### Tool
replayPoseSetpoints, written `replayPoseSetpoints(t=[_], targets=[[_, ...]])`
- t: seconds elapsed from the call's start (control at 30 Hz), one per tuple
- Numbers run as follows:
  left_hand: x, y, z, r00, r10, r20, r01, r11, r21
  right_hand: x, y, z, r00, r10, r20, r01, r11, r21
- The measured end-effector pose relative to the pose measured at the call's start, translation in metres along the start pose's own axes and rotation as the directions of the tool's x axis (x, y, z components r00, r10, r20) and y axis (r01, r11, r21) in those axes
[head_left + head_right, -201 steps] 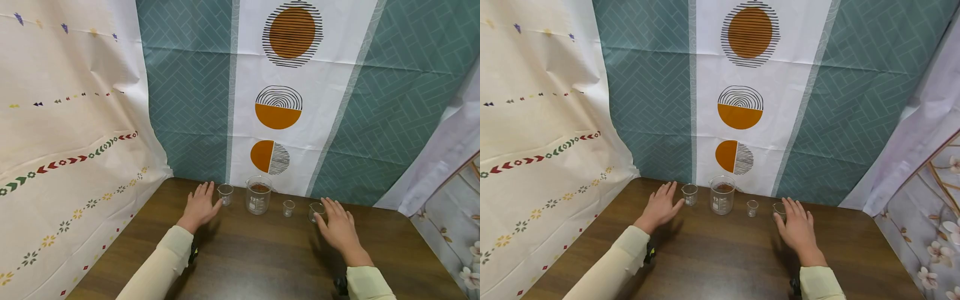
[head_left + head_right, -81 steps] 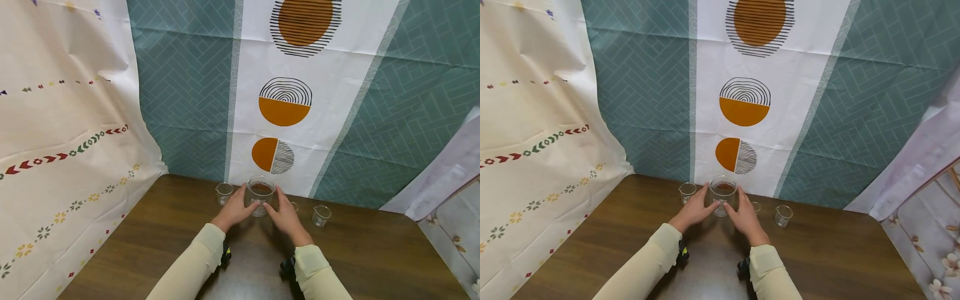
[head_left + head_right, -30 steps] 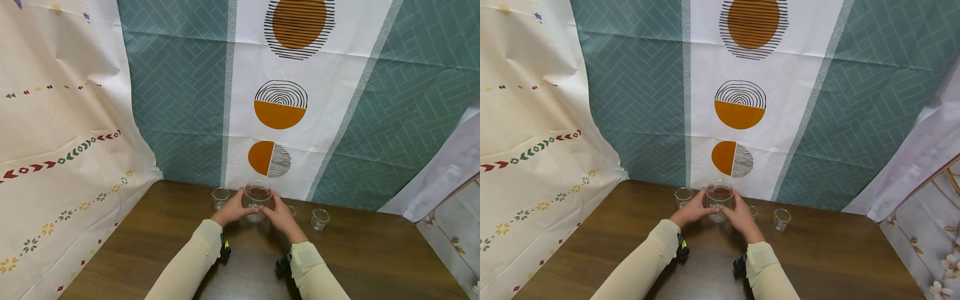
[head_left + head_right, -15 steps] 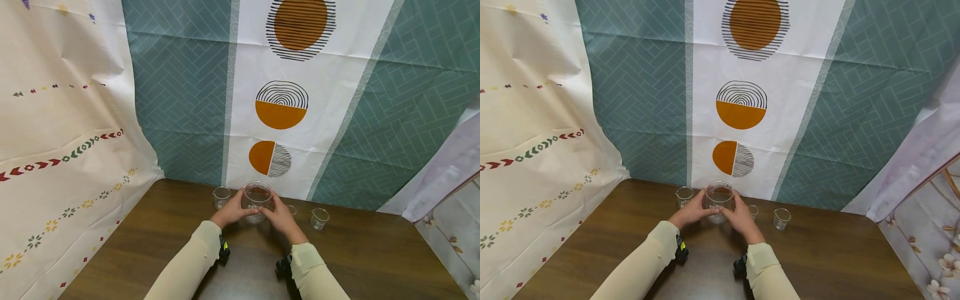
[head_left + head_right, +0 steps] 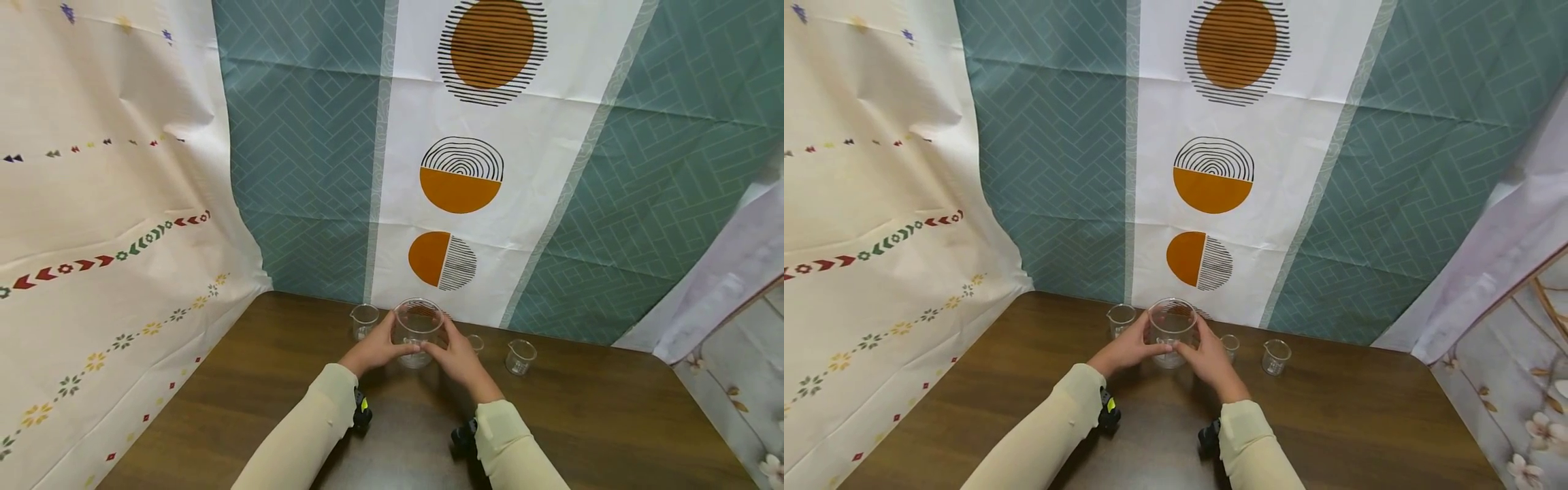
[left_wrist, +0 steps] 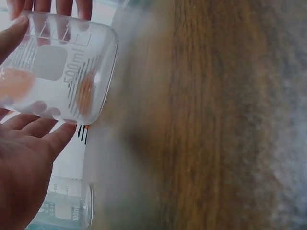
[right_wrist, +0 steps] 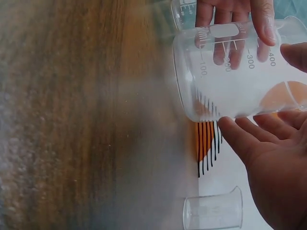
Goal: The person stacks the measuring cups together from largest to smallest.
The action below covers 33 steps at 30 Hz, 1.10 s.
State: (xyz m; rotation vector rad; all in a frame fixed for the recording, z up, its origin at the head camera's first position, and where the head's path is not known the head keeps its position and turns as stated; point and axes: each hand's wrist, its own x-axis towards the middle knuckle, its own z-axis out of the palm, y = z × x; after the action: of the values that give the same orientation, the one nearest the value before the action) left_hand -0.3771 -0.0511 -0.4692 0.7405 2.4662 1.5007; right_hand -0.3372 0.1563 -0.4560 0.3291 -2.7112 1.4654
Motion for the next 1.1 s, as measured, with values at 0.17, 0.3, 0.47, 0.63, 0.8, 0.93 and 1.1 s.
replayPoseSetpoints(t=[0.17,0.3,0.47,0.63,0.8,0.93,1.1], targets=[[-0.005,0.003,-0.001,1.000,0.025,0.007,-0.025,0.999,-0.026,-0.006,-0.006,-0.001,1.000,-0.013,-0.002,0.013,1.000,-0.001],[-0.010,0.005,-0.002,1.000,0.021,0.011,-0.021,0.999,-0.032,-0.010,-0.007,0.000,1.000,-0.029,0.000,0.029,0.999,-0.016],[-0.017,0.008,-0.003,0.999,0.032,0.009,-0.032,0.999,-0.038,-0.013,-0.010,0.000,0.999,-0.043,-0.002,0.043,0.999,-0.030],[-0.025,0.010,-0.005,0.999,0.039,0.002,-0.039,0.999,-0.021,-0.017,-0.012,0.001,0.998,-0.067,-0.004,0.067,0.998,-0.022],[-0.033,0.011,-0.006,0.999,0.039,-0.001,-0.039,0.999,0.000,-0.022,-0.015,0.002,0.997,-0.075,0.005,0.075,0.997,-0.014],[-0.038,0.013,-0.006,0.999,0.049,-0.004,-0.049,0.999,0.012,-0.027,-0.017,0.003,0.997,-0.071,0.009,0.071,0.997,-0.004],[-0.046,0.016,-0.006,0.999,0.033,-0.013,-0.032,0.999,0.020,-0.034,-0.021,0.004,0.998,-0.060,0.005,0.060,0.998,0.018]])
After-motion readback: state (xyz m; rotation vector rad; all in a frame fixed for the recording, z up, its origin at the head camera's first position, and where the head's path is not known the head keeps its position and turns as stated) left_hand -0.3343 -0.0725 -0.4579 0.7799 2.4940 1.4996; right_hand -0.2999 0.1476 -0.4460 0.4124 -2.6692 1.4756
